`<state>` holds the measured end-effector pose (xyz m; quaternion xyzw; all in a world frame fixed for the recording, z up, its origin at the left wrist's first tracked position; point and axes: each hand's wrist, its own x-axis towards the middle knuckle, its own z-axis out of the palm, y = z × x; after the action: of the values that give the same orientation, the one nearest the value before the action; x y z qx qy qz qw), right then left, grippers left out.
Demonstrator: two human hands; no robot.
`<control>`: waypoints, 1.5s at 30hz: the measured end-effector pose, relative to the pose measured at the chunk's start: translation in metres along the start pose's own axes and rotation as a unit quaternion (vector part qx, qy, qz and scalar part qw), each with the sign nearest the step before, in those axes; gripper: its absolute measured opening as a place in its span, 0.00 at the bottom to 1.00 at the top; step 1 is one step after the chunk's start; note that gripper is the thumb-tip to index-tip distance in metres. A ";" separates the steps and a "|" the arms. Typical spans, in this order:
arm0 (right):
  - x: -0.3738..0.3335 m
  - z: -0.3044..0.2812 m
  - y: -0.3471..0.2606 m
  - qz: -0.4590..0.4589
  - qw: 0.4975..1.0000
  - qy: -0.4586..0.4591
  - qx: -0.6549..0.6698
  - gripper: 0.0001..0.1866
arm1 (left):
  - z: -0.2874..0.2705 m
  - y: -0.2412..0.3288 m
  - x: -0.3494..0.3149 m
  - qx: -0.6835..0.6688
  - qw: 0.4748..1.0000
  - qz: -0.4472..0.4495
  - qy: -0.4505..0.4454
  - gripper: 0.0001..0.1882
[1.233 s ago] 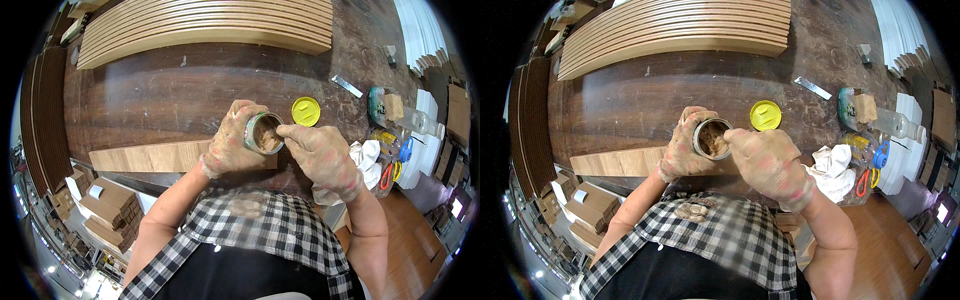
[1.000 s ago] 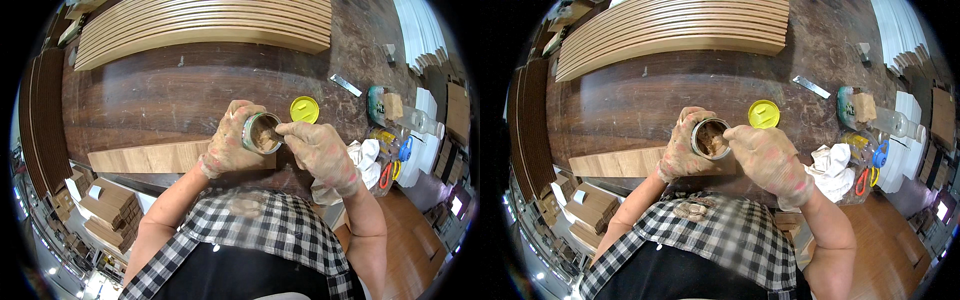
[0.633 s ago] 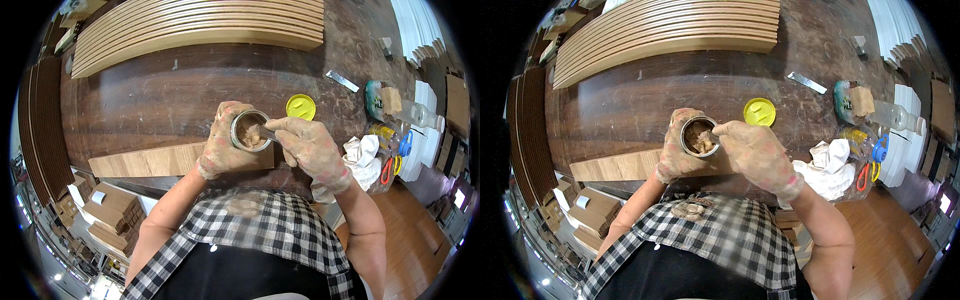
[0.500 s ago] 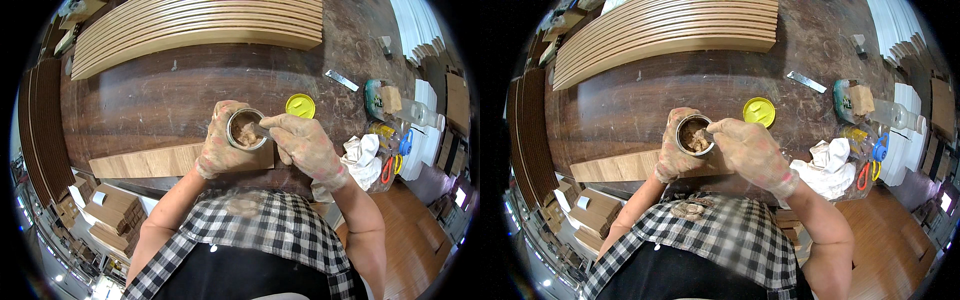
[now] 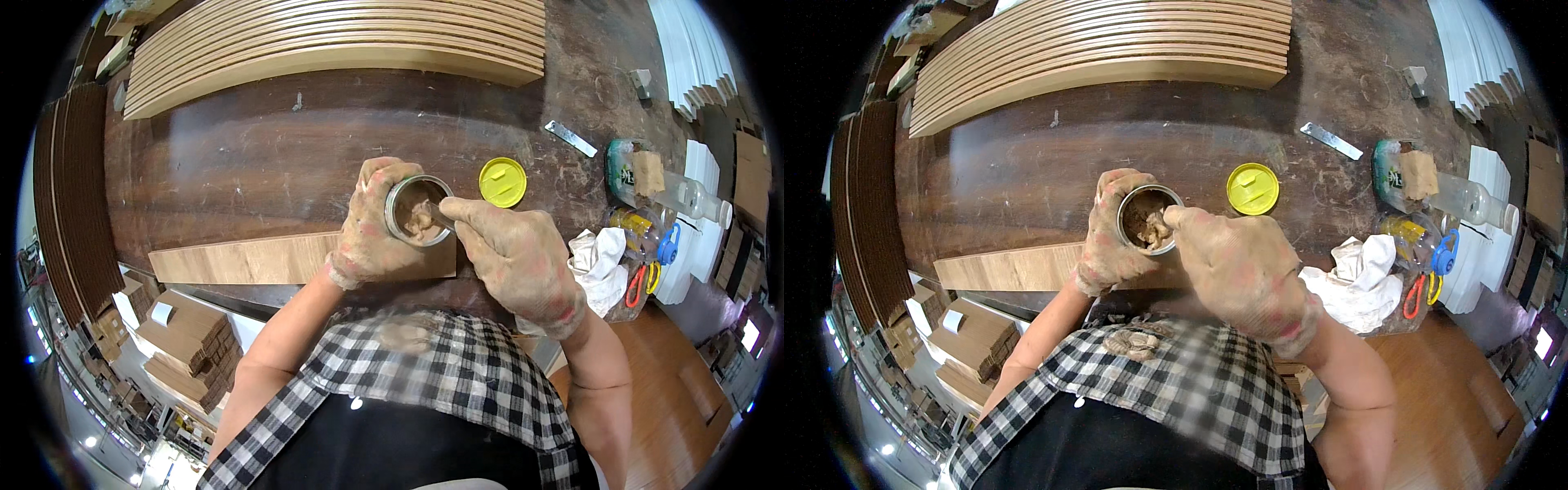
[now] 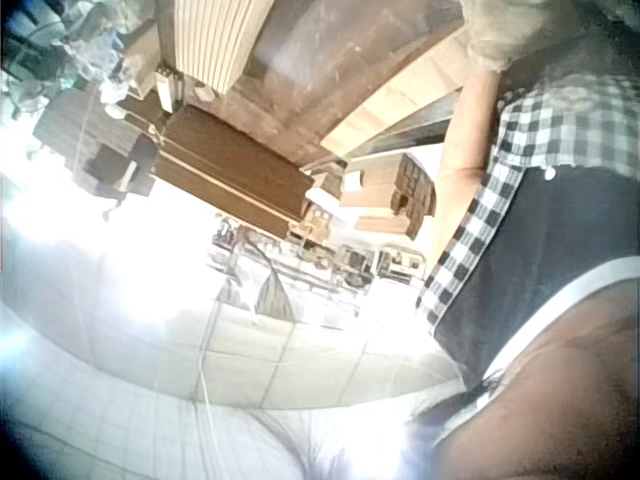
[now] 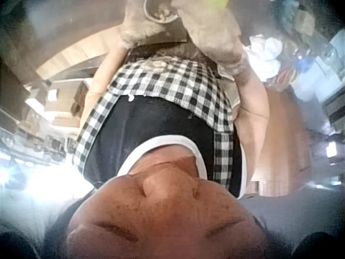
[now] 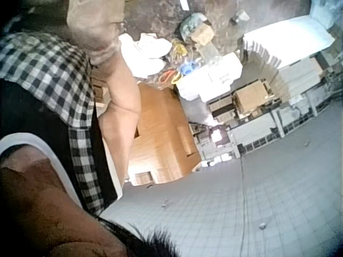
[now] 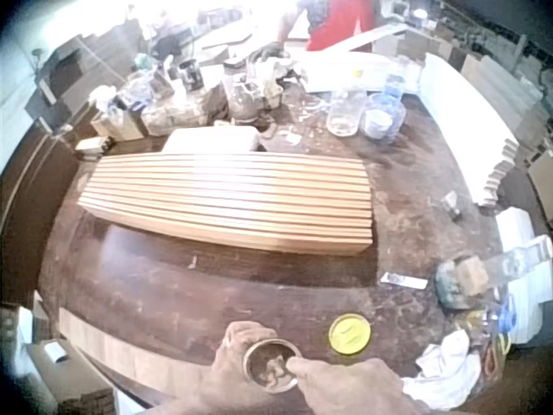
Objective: The person uses a spatula to apply wood filler from a jar into small holes on a wooden board, wipes away excess with a cloth, and repeats this for multiple sections of a wooden slat assembly.
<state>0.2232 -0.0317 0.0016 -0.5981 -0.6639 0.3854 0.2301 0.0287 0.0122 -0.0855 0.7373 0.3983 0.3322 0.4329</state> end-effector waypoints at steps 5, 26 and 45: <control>0.001 0.012 0.004 -0.076 0.992 0.062 -0.082 0.09 | 0.001 -0.001 -0.001 0.039 0.999 0.031 0.011 0.35; -0.011 0.023 -0.004 -0.177 0.974 -0.037 -0.139 0.18 | 0.010 -0.010 -0.007 -0.020 0.999 0.039 0.013 0.35; -0.006 -0.010 0.006 -0.111 0.993 0.047 -0.014 0.15 | 0.004 -0.004 -0.003 -0.081 0.992 -0.034 -0.085 0.38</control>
<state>0.2360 -0.0353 0.0038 -0.5416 -0.7197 0.3197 0.2941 0.0292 0.0089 -0.0911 0.7115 0.3561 0.2847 0.5347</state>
